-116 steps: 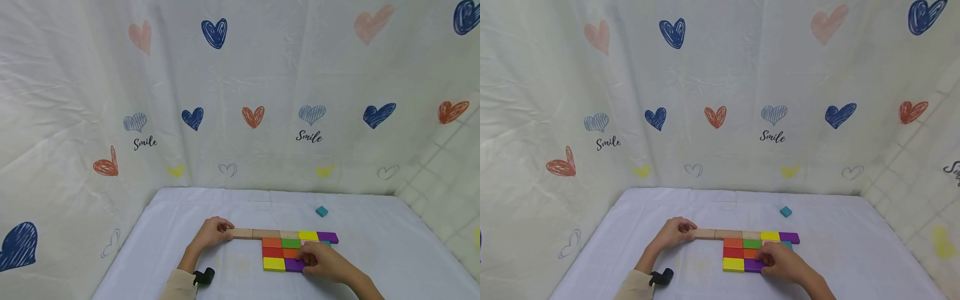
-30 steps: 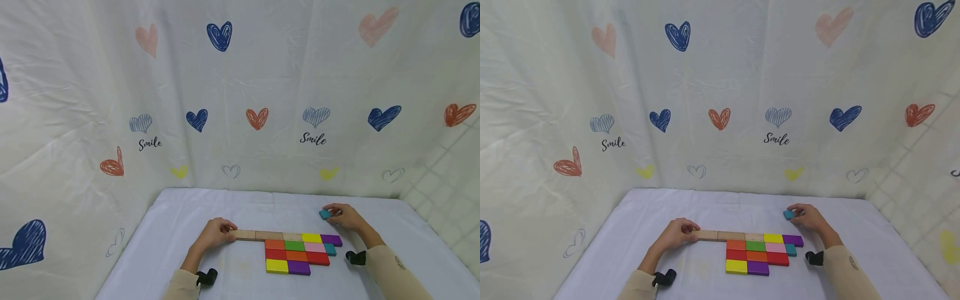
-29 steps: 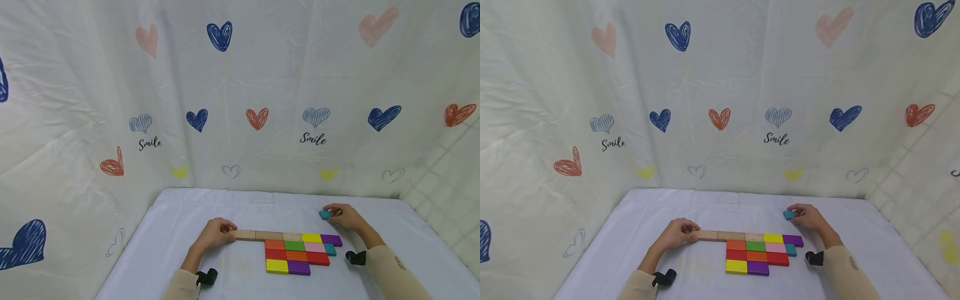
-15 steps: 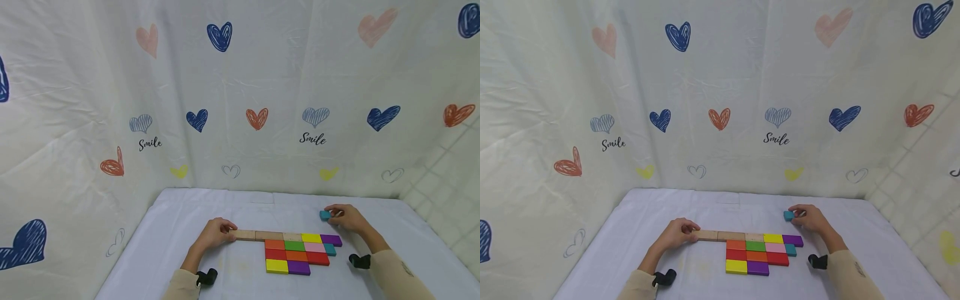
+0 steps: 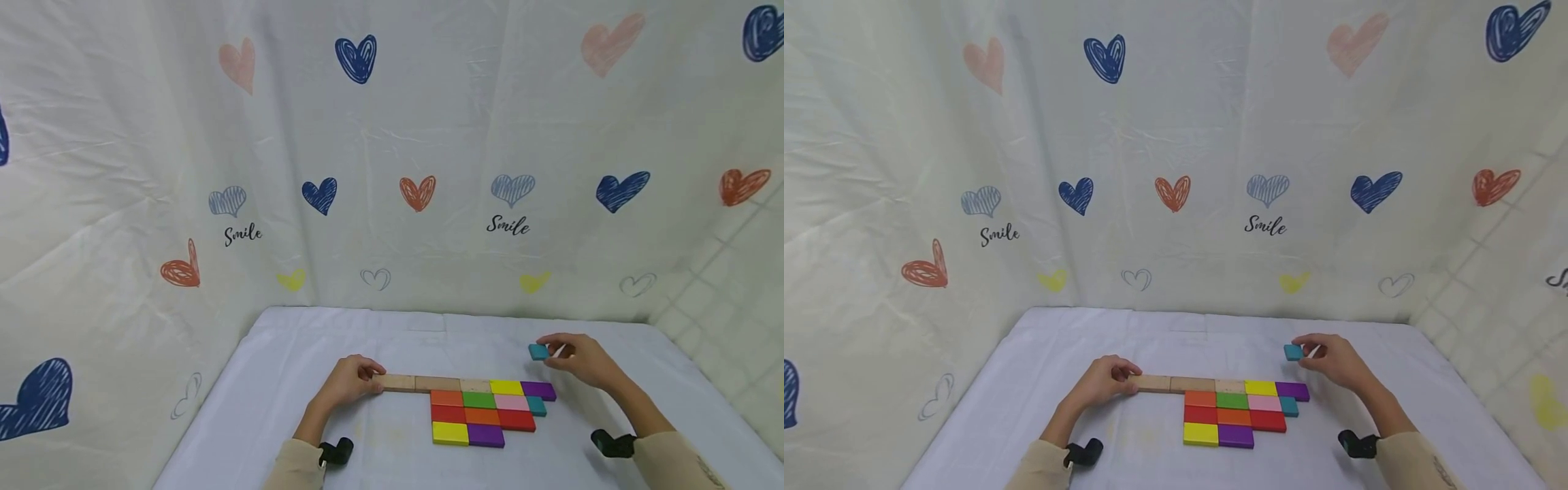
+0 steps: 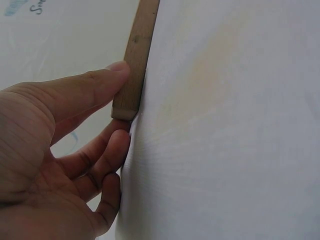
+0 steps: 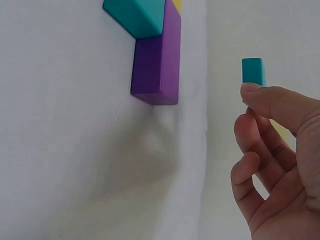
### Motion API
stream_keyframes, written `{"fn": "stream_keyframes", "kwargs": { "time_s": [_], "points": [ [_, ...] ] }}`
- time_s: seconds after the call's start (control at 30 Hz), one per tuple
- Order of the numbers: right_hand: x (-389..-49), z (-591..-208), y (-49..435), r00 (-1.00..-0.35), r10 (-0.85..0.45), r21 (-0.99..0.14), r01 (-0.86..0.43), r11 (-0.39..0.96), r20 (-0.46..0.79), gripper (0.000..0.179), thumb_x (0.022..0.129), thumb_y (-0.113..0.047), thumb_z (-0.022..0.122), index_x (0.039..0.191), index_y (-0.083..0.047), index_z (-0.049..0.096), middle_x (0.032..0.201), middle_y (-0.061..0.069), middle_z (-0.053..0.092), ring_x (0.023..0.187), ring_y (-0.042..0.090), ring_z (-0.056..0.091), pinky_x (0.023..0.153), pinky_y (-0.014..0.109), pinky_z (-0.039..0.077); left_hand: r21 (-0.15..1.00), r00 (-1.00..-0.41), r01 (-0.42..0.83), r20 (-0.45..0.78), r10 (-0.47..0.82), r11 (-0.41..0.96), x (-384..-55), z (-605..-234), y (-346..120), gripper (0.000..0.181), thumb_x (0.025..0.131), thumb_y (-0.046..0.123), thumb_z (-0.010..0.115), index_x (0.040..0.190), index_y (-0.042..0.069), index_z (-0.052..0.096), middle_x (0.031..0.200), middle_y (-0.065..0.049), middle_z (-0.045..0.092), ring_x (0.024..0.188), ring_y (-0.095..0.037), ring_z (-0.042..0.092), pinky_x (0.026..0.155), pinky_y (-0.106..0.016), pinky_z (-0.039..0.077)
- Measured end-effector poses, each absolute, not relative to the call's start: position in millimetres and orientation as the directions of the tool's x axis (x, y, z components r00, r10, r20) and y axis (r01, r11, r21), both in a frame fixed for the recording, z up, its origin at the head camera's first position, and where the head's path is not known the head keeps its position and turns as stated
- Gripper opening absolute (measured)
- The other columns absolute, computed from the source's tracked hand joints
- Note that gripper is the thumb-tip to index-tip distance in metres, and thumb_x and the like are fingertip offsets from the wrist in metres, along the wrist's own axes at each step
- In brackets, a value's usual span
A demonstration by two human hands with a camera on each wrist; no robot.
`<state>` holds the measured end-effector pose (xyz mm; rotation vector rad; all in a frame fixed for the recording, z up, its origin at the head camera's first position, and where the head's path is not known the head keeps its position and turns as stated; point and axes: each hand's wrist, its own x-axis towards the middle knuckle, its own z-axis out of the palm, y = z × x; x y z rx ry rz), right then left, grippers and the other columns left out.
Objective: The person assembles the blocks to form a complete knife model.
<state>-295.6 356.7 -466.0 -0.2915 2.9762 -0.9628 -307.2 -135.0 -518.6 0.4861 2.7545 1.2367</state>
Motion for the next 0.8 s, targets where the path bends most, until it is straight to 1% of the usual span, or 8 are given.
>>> {"fn": "stream_keyframes", "kwargs": {
  "time_s": [0.17, 0.5, 0.63, 0.8],
  "points": [
    [-280, -459, 355, -0.981, -0.179, -0.579, -0.188, 0.793, 0.073, 0.038, 0.090, -0.018, 0.078, 0.126, -0.010, 0.070, 0.100, 0.006, 0.067, 0.083, 0.015, 0.058, 0.065, 0.023, 0.051, 0.740, -0.945, 0.256, 0.056, 0.323, 0.622, -307, -519, -136, 0.021, 0.081, 0.017, 0.087, 0.101, 0.019, 0.080, 0.092, 0.000, 0.066, 0.083, -0.015, 0.055, 0.072, -0.029, 0.045],
    [-247, -454, 343, -0.982, -0.187, -0.607, -0.166, 0.777, 0.029, 0.039, 0.088, -0.021, 0.080, 0.124, -0.012, 0.071, 0.099, 0.003, 0.066, 0.080, 0.010, 0.057, 0.066, 0.023, 0.053, 0.740, -0.941, 0.271, 0.071, 0.330, 0.615, -310, -518, -136, 0.022, 0.080, 0.018, 0.088, 0.100, 0.018, 0.080, 0.091, 0.002, 0.065, 0.082, -0.014, 0.054, 0.071, -0.028, 0.045],
    [-237, -456, 339, -0.976, -0.217, -0.623, -0.184, 0.760, 0.024, 0.037, 0.088, -0.021, 0.080, 0.123, -0.013, 0.072, 0.098, 0.003, 0.065, 0.078, 0.007, 0.057, 0.065, 0.023, 0.052, 0.740, -0.940, 0.277, 0.076, 0.332, 0.613, -311, -518, -136, 0.022, 0.080, 0.018, 0.088, 0.100, 0.019, 0.080, 0.092, 0.001, 0.065, 0.081, -0.013, 0.055, 0.070, -0.027, 0.045],
    [-224, -466, 334, -0.959, -0.281, -0.644, -0.239, 0.727, 0.039, 0.035, 0.087, -0.020, 0.080, 0.121, -0.014, 0.072, 0.096, 0.000, 0.066, 0.076, 0.004, 0.055, 0.063, 0.023, 0.050, 0.741, -0.940, 0.277, 0.076, 0.333, 0.611, -311, -519, -136, 0.022, 0.080, 0.018, 0.088, 0.100, 0.019, 0.080, 0.092, 0.002, 0.066, 0.081, -0.013, 0.055, 0.070, -0.027, 0.045]
  ]
}}
